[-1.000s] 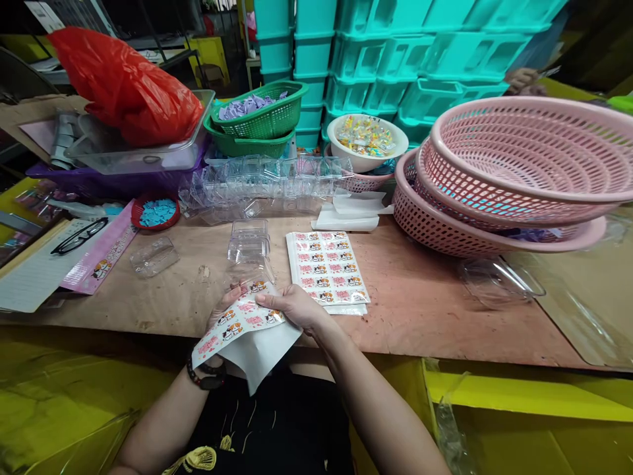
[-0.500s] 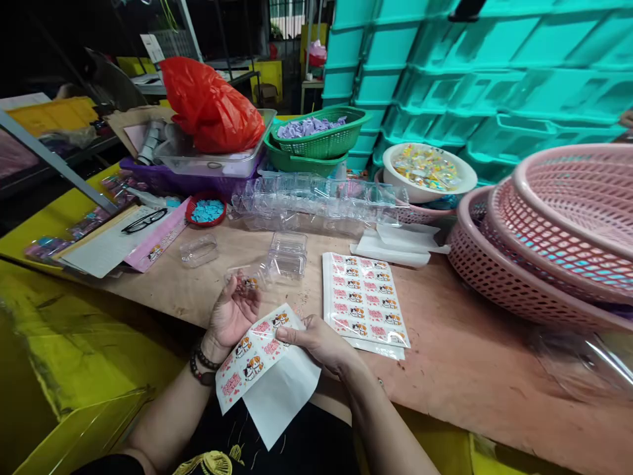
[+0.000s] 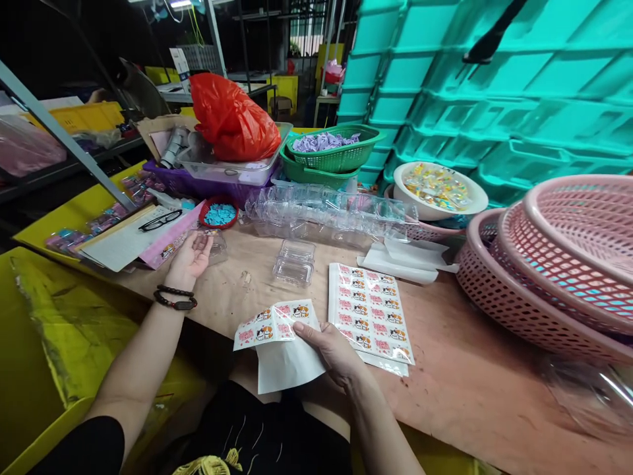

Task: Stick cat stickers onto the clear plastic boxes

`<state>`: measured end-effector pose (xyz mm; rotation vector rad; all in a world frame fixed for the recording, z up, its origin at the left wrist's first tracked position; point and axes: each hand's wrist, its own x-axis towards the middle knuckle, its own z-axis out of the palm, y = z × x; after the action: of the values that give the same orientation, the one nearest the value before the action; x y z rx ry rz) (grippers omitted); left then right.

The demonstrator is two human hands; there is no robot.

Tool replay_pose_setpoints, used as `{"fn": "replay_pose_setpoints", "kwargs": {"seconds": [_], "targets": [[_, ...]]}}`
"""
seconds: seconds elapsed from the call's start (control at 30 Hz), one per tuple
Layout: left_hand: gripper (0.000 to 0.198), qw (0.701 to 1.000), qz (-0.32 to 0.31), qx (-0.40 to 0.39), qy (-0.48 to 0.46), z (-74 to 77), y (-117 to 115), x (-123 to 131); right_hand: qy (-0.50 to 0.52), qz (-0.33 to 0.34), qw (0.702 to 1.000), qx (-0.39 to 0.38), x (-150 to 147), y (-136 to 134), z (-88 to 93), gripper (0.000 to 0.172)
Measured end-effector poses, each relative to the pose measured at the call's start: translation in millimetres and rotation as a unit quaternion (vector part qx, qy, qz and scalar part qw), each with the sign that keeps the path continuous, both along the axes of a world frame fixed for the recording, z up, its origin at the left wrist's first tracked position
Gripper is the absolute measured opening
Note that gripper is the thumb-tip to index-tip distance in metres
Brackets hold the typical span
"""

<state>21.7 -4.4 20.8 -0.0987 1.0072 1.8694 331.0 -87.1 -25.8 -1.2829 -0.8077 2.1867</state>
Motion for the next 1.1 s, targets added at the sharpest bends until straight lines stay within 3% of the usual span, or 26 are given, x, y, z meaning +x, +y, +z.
{"fn": "replay_pose_setpoints", "kwargs": {"seconds": [0.1, 0.17, 0.2, 0.27, 0.37, 0.5, 0.63, 0.87, 1.03, 1.1], "targets": [[0.016, 1.000, 0.001, -0.007, 0.007, 2.7, -22, 20, 0.004, -0.016, 1.000, 0.025, 14, -1, -0.4, 0.037], [0.017, 0.999, -0.037, 0.014, 0.012, -2.3, -41, 43, 0.001, -0.029, 0.998, 0.052, 25, -1, 0.4, 0.040], [0.016, 0.995, -0.099, 0.030, 0.016, -7.4, -50, 56, -0.006, -0.039, 0.997, 0.066, 31, -1, 1.5, 0.043], [0.017, 0.971, -0.237, -0.010, 0.011, -21.1, -64, 85, -0.024, -0.065, 0.994, 0.090, 40, -1, 4.8, 0.048], [0.020, 0.940, -0.336, -0.042, 0.051, -40.3, -74, 119, -0.029, -0.101, 0.989, 0.102, 49, -3, 10.2, 0.051], [0.054, 0.911, -0.391, 0.045, 0.121, -47.3, -78, 134, 0.006, -0.099, 0.990, 0.095, 51, -11, 11.8, 0.049], [0.042, 0.868, -0.480, 0.087, 0.092, -46.1, -79, 136, 0.027, -0.096, 0.988, 0.118, 47, -14, 10.3, 0.047], [0.032, 0.873, -0.466, 0.086, 0.116, -52.2, -85, 142, -0.086, -0.158, 0.957, 0.227, 44, -11, 14.3, 0.040], [0.037, 0.889, -0.414, 0.094, 0.175, -57.9, -86, 149, -0.140, -0.084, 0.954, 0.250, 57, -7, 17.5, 0.044], [0.041, 0.887, -0.389, 0.102, 0.226, -63.4, -85, 151, -0.190, -0.062, 0.939, 0.280, 63, -6, 22.0, 0.048]]}}
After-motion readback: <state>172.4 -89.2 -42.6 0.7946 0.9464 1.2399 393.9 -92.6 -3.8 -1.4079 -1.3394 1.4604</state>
